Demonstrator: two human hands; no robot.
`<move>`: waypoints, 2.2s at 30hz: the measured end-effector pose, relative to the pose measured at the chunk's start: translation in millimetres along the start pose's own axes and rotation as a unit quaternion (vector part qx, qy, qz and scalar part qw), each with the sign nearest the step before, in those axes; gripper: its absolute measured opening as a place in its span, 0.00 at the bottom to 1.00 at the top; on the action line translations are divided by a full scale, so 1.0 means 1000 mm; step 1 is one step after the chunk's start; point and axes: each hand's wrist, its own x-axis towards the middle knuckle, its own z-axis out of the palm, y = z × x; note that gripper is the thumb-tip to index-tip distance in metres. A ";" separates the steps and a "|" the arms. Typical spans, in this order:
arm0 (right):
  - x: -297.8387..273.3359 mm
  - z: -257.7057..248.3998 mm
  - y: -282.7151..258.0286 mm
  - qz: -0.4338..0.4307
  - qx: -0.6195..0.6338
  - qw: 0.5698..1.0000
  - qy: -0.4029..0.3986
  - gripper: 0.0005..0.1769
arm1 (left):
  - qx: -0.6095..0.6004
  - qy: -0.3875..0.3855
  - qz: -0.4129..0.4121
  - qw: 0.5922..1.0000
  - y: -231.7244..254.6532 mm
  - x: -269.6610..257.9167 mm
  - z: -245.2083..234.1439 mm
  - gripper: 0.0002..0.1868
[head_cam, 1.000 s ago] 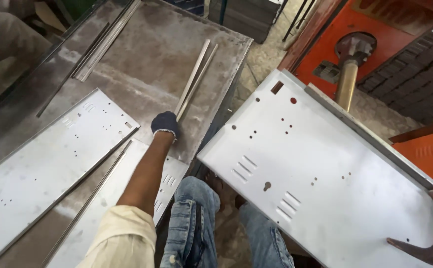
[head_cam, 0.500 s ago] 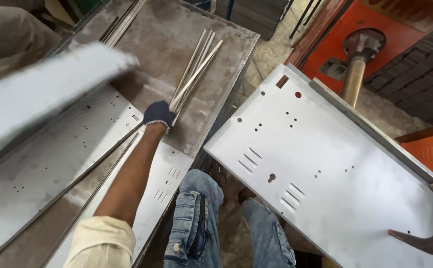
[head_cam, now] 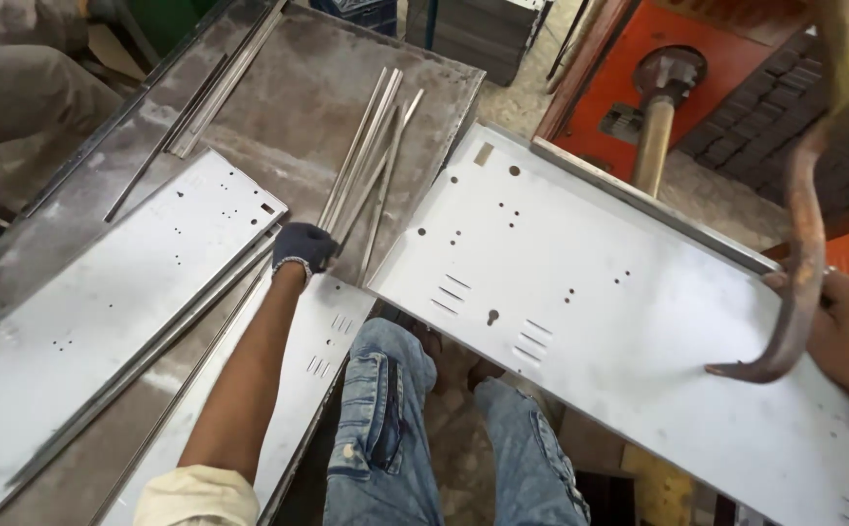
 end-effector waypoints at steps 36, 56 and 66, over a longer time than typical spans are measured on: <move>0.034 -0.086 -0.096 -0.130 0.292 0.940 -0.121 0.13 | 0.257 0.092 0.639 0.719 0.307 -0.211 0.011 0.06; -0.003 -0.069 -0.111 -0.193 0.189 0.957 0.103 0.13 | 0.125 -0.009 0.579 0.805 0.289 -0.148 -0.020 0.12; -0.007 -0.070 -0.112 -0.171 0.208 0.957 0.107 0.14 | 0.105 -0.024 0.526 0.843 0.291 -0.144 -0.011 0.12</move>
